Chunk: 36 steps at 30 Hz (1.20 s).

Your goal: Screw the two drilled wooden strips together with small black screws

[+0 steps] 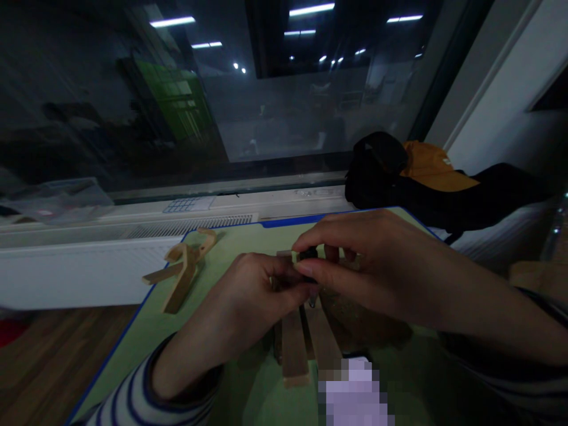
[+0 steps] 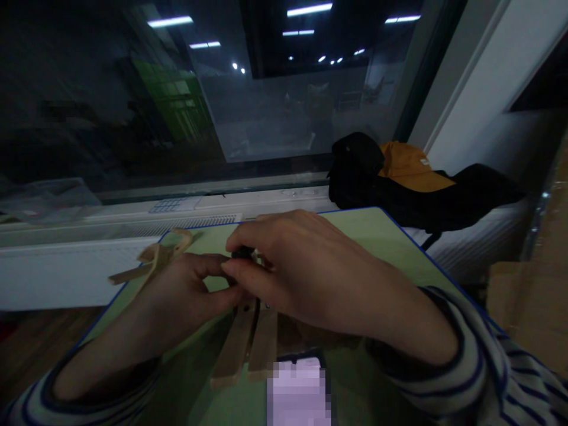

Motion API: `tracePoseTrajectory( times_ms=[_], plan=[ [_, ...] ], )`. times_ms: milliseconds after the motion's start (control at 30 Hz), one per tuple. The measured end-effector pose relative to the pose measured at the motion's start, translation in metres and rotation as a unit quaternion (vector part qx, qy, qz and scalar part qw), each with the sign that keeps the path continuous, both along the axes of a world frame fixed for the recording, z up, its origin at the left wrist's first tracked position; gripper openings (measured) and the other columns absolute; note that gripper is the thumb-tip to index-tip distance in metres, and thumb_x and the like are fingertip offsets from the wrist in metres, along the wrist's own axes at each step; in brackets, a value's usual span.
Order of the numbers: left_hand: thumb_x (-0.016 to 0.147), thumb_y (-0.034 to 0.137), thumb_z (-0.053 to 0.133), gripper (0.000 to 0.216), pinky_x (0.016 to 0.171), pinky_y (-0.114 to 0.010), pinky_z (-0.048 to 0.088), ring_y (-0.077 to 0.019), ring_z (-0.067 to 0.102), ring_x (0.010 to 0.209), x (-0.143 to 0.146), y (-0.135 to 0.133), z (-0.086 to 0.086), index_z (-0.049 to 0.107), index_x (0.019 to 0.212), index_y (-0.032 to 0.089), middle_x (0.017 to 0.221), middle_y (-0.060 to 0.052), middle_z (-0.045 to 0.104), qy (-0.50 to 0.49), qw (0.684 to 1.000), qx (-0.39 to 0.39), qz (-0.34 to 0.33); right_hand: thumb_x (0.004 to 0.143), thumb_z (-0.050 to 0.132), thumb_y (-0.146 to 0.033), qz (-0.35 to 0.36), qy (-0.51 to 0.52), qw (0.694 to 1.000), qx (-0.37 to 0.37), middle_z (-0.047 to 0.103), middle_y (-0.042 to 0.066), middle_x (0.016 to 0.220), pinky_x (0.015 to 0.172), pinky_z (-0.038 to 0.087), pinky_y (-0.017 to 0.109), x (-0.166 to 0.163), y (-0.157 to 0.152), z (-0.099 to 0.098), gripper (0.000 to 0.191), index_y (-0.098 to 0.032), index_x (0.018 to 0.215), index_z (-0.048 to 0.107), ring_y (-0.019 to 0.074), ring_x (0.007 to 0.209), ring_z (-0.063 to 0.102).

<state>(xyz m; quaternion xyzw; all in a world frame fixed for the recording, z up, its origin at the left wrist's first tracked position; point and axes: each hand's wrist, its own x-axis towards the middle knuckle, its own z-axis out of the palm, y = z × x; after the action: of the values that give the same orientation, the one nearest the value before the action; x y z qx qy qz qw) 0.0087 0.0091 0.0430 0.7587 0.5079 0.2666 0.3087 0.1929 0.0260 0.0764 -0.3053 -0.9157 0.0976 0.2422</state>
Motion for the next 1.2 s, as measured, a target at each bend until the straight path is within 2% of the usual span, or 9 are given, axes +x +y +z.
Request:
tracePoseTrajectory(
  times_ms=[200,667,1033,1200],
  plan=[
    [0.076,0.019,0.059,0.016,0.050,-0.014,0.044,-0.0096,0.064,0.057,0.0029,0.0002,0.0030,0.073,0.073,0.025,0.065,0.009,0.072,-0.016,1.000,-0.022,0.004,0.086,0.049,-0.021,-0.002,0.007,1.000,-0.016,0.063,-0.007,0.080,0.056,0.033,0.026,-0.0031,0.0007,-0.0003,0.014,-0.024,0.096,0.060,0.0081,0.064,0.054],
    [0.078,0.019,0.056,0.018,0.050,-0.014,0.042,-0.0085,0.063,0.056,0.0030,-0.0028,0.0011,0.073,0.075,0.026,0.067,0.009,0.072,-0.016,1.000,-0.003,-0.008,0.088,0.048,-0.027,0.008,-0.007,1.000,0.007,0.063,-0.007,0.077,0.055,0.032,0.025,-0.0009,0.0006,-0.0020,0.017,-0.025,0.099,0.061,0.0079,0.064,0.054],
    [0.080,0.031,0.051,0.024,0.052,-0.020,0.044,-0.0148,0.064,0.061,0.0023,-0.0018,0.0033,0.070,0.071,0.020,0.072,0.002,0.073,0.030,0.998,-0.054,-0.011,0.087,0.051,-0.030,0.010,0.003,1.000,0.002,0.062,-0.005,0.076,0.054,0.031,0.025,-0.0012,0.0025,-0.0021,0.016,-0.023,0.097,0.062,0.0094,0.063,0.054],
    [0.079,0.028,0.052,0.023,0.054,-0.021,0.046,-0.0156,0.065,0.064,0.0020,-0.0001,0.0035,0.070,0.071,0.018,0.075,0.000,0.073,0.012,0.996,-0.088,-0.019,0.087,0.052,-0.031,0.002,0.011,1.000,0.005,0.060,-0.006,0.070,0.052,0.030,0.025,-0.0020,0.0025,-0.0034,0.014,-0.022,0.093,0.061,0.0086,0.058,0.052]
  ],
)
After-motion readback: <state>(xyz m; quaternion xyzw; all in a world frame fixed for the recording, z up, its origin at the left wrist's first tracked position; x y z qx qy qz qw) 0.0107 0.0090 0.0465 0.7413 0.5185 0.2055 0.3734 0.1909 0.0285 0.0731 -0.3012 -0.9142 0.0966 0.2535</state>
